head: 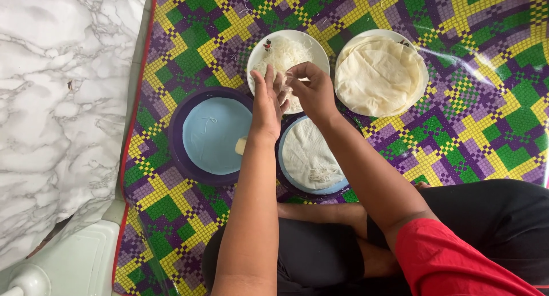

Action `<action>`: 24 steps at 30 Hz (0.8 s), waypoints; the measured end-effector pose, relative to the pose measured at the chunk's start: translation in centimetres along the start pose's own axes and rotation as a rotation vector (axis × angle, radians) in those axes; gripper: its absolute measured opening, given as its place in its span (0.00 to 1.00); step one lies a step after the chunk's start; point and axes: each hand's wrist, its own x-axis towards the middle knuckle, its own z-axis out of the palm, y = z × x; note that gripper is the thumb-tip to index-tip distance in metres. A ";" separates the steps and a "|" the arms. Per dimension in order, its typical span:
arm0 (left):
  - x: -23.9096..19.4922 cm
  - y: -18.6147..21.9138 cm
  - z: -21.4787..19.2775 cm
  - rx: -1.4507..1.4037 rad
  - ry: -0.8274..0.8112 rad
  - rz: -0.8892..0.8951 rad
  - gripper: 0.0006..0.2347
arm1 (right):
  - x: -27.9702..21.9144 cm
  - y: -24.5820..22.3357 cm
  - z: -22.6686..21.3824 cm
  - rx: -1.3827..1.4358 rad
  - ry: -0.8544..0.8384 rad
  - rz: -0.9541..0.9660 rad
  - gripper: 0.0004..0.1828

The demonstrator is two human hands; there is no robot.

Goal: The person sits on a mat and prepares food by hand. They take thin white sheets from a plate and place them on a blue plate, then add shredded white ingredients on top. The person folds the sheets over the filling to create small rolls and places them on a separate plate.

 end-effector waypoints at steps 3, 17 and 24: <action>-0.8 0.7 0.7 0.066 0.011 0.026 0.43 | 0.2 0.2 -0.3 0.002 0.015 0.010 0.08; 0.3 0.1 -0.7 0.899 0.453 0.234 0.26 | 0.4 -3.9 -1.9 -0.159 -0.030 -0.247 0.06; -1.0 3.6 1.2 0.751 0.449 0.305 0.24 | -1.9 -10.3 -2.5 -0.262 -0.084 -0.381 0.02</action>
